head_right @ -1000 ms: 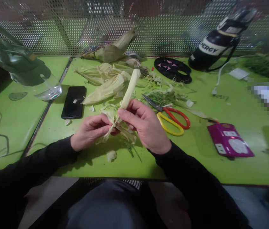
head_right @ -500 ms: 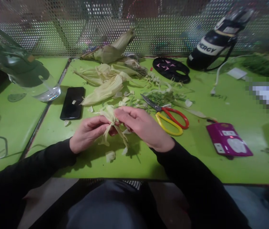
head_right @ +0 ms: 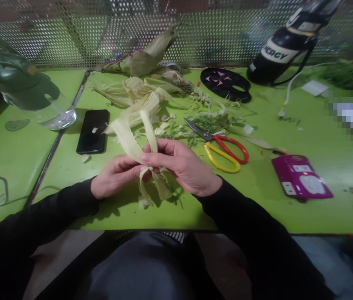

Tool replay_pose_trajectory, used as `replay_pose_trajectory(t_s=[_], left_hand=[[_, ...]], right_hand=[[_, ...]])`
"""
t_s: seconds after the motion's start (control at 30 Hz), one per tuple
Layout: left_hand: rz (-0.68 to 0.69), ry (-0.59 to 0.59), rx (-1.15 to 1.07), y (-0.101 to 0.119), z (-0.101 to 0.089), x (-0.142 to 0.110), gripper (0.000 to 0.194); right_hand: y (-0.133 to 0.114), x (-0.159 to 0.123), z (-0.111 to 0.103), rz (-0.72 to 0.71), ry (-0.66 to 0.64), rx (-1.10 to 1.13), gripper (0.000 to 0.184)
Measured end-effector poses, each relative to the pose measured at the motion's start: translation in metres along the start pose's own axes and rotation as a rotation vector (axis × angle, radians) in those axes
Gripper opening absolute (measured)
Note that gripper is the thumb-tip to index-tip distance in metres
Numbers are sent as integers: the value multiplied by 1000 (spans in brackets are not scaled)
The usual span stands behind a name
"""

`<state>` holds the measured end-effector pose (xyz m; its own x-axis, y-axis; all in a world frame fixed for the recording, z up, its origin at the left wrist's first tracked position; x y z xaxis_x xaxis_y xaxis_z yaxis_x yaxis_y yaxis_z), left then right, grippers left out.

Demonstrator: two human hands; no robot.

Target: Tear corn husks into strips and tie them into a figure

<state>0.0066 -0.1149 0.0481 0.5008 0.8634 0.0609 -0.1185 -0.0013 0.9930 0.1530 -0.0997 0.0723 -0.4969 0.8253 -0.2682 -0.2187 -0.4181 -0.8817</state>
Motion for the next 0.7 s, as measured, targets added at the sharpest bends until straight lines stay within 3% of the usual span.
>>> replay_pose_trajectory(t_s=[0.27, 0.37, 0.43, 0.53, 0.7], left_hand=[[19, -46, -33, -1, 0, 0, 29], [8, 17, -118, -7, 0, 1, 29], [1, 95, -209, -10, -1, 2, 28], [25, 192, -292, -12, -6, 5, 27], [177, 332, -158, -9, -17, 9, 25]], right_hand=[[5, 1, 4, -4, 0, 60, 22], [3, 2, 2, -55, -6, 13, 26], [-1, 2, -1, -116, 6, -109, 27], [-9, 0, -5, -283, 66, -469, 26], [-15, -5, -5, -606, 225, -909, 23]])
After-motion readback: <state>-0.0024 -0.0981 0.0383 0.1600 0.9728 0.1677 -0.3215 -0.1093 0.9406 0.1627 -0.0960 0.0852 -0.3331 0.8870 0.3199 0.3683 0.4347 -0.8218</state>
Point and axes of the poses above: each hand's wrist, its own x-axis towards the middle knuckle, its own z-axis out of the palm, y = z × x, the point moved 3 cm from there along x, towards the middle knuckle, and after that the axes turned 3 degrees about x, right-handed, at the moved point
